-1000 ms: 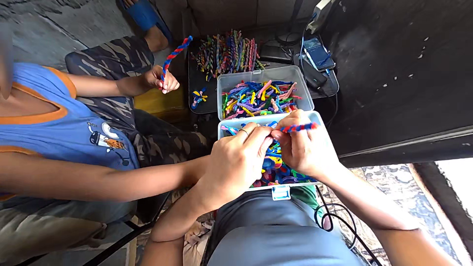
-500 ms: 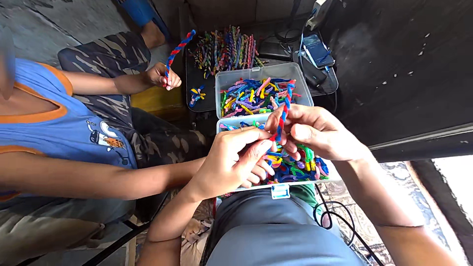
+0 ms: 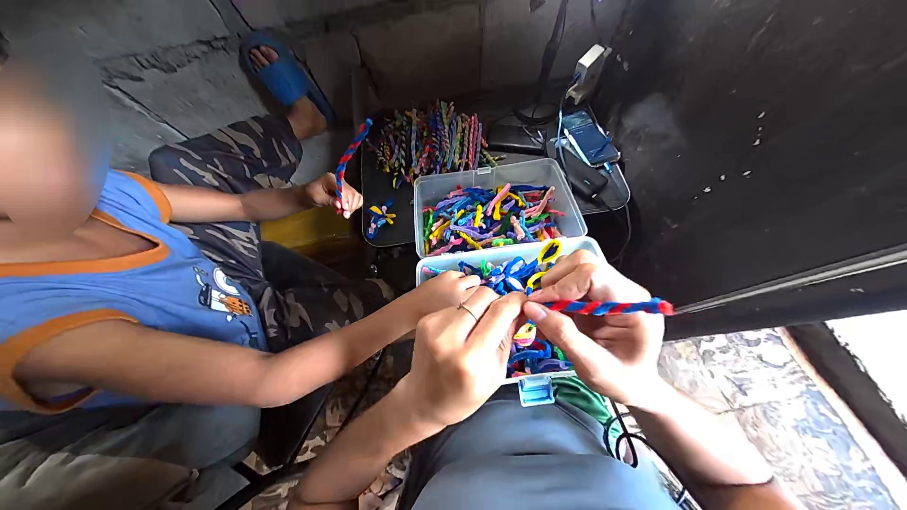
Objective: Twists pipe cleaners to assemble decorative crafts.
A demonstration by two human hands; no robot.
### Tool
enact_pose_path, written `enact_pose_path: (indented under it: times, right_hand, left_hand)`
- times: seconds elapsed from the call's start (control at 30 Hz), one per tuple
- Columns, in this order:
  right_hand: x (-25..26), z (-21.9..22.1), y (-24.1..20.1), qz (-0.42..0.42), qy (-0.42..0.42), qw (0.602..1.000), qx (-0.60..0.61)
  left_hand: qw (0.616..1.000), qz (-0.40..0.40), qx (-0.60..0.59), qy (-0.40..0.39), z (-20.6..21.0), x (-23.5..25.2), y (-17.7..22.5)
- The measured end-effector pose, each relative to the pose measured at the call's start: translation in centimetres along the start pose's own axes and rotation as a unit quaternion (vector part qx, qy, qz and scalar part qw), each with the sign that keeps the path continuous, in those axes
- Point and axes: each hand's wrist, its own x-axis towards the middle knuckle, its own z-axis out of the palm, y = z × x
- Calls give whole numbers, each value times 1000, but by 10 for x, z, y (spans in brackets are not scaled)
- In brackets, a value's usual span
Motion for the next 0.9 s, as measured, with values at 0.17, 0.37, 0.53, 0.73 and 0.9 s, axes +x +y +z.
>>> enact_pose_path:
  times: [0.17,0.37,0.53,0.73,0.9]
  right_hand:
    - [-21,20,11,40,56,997,-21]
    - [-16,-10,7,85,-119,959,243]
    - [-15,-19,11,26,-191,920,340]
    - [-20,-15,-2,22,-74,993,84]
    - [-25,-1,-2,-3,3,990,-138]
  left_hand:
    - [996,-22,84,30,16,-15,4]
    - [838,-192,-488,-154,-7,-21,6]
    - [670,-218,-663,-253,-6,-19,6]
    - [882,-151,-422,-147,-4,-19,9]
    - [998,-28,52,-15,11,-20,19]
